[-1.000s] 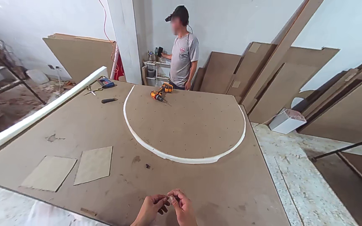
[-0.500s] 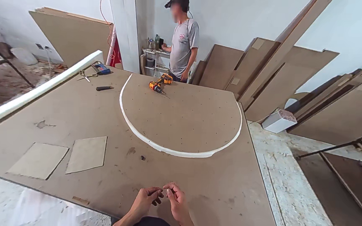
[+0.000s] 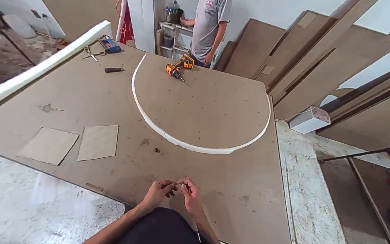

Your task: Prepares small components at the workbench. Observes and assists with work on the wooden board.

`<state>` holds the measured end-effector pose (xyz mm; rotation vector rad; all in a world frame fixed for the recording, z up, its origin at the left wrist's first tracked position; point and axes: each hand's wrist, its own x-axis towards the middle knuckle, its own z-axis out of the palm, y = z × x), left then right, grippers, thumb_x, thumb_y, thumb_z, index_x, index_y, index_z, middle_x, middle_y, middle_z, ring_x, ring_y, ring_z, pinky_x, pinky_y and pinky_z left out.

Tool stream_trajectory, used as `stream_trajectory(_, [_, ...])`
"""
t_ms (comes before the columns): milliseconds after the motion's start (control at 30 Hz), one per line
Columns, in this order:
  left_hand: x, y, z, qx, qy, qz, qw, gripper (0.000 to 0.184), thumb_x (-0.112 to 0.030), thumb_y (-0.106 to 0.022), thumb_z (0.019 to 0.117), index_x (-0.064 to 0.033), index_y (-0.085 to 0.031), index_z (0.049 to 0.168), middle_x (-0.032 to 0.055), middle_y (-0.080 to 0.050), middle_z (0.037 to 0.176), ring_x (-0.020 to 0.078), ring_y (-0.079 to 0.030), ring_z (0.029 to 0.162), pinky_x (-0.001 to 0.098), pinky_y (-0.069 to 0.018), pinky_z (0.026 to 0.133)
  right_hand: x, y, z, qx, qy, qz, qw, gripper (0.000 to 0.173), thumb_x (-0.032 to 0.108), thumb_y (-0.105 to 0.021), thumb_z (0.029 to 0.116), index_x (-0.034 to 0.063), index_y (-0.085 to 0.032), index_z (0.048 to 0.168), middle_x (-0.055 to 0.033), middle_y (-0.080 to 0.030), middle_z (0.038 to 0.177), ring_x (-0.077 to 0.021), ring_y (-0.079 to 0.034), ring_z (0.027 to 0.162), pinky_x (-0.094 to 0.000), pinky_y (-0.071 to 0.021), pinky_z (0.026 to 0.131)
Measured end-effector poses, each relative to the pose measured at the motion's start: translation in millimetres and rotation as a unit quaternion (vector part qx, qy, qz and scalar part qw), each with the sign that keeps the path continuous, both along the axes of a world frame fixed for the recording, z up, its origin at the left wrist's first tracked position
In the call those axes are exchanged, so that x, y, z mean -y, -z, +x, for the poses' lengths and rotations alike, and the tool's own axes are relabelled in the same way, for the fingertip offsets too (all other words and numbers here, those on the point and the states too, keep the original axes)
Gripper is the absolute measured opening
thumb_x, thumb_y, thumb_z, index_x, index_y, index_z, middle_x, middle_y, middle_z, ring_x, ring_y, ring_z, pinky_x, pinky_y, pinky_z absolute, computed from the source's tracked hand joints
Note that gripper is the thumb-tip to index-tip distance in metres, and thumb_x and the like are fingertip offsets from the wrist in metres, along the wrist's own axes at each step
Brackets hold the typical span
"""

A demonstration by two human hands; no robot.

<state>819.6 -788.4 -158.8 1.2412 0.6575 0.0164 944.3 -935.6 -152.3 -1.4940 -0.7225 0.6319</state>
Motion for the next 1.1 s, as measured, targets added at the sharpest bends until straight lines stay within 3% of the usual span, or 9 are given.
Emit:
stream_trajectory(133, [0.9,-0.3,-0.7,-0.009,0.001,0.0,1.0,0.026,-0.02,-0.059,0.1054,-0.004,-0.072,0.121,0.008,-0.078,0.104,0.0214,-0.076,0.086,0.0381,-0.0645,0.079,1.3,-2.2,-0.6,0.007,0.005,-0.011,1.0,0.024,0.006,-0.053,0.0994,0.005,-0.074,0.11,-0.0048,-0.067,0.103,-0.0098,-0.062,0.083,-0.0244,-0.0543,0.07])
stream_trajectory(333, [-0.1,0.3,0.2,-0.005,0.0,0.004,1.0,0.025,-0.021,-0.059,0.1052,-0.0051,-0.074,0.119,0.0079,-0.078,0.103,0.0213,-0.076,0.085,0.0374,-0.0646,0.078,0.3,-3.6,1.5,0.013,0.025,-0.013,1.0,0.021,0.009,-0.058,0.1002,0.0056,-0.073,0.114,-0.006,-0.069,0.111,-0.011,-0.066,0.088,-0.0263,-0.0583,0.076])
stream_trajectory(800, [2.9,2.8,0.2,-0.006,-0.005,-0.008,1.0,0.025,-0.02,-0.061,0.1044,-0.0038,-0.074,0.118,0.0094,-0.078,0.102,0.022,-0.077,0.083,0.0376,-0.0648,0.077,4.3,-0.8,-2.0,0.014,0.043,-0.043,0.998,0.021,0.01,-0.059,0.0988,0.0077,-0.075,0.112,-0.0028,-0.067,0.096,-0.008,-0.062,0.076,-0.0241,-0.0543,0.067])
stream_trajectory(867, [2.9,2.6,0.6,-0.004,-0.007,-0.005,1.0,0.024,-0.019,-0.061,0.1042,-0.0034,-0.074,0.117,0.0095,-0.079,0.101,0.0217,-0.077,0.082,0.0374,-0.065,0.076,3.3,-2.7,-2.2,0.003,0.043,-0.025,0.999,0.019,0.011,-0.063,0.098,0.006,-0.075,0.112,-0.0052,-0.069,0.103,-0.0108,-0.065,0.085,-0.0263,-0.0576,0.073])
stream_trajectory(933, [3.2,0.6,0.6,-0.003,-0.013,-0.005,1.0,0.023,-0.018,-0.061,0.1038,-0.0024,-0.074,0.116,0.0102,-0.078,0.1,0.022,-0.077,0.081,0.0374,-0.0648,0.075,2.5,-4.2,-1.6,0.001,0.034,0.003,0.999,0.016,0.008,-0.066,0.0966,0.0019,-0.077,0.106,-0.01,-0.071,0.116,-0.0164,-0.069,0.101,-0.0311,-0.061,0.087])
stream_trajectory(967, [3.7,0.3,-0.2,-0.003,-0.011,-0.004,1.0,0.023,-0.018,-0.061,0.104,-0.0026,-0.074,0.116,0.01,-0.078,0.1,0.0218,-0.077,0.081,0.0373,-0.0648,0.075,3.4,-4.7,-2.5,0.004,0.034,0.003,0.999,0.014,0.007,-0.067,0.0959,0.0012,-0.078,0.103,-0.0103,-0.073,0.116,-0.017,-0.071,0.103,-0.0322,-0.0612,0.089])
stream_trajectory(1100, [4.6,-3.9,-1.0,0.0,-0.002,0.011,1.0,0.024,-0.019,-0.062,0.1038,-0.003,-0.074,0.116,0.009,-0.078,0.099,0.0207,-0.076,0.081,0.0374,-0.0649,0.076,7.9,-8.6,-5.8,0.04,0.04,-0.043,0.997,0.008,0.011,-0.077,0.0901,0.0083,-0.081,0.096,-0.0016,-0.076,0.095,-0.0105,-0.072,0.088,-0.0302,-0.0624,0.082])
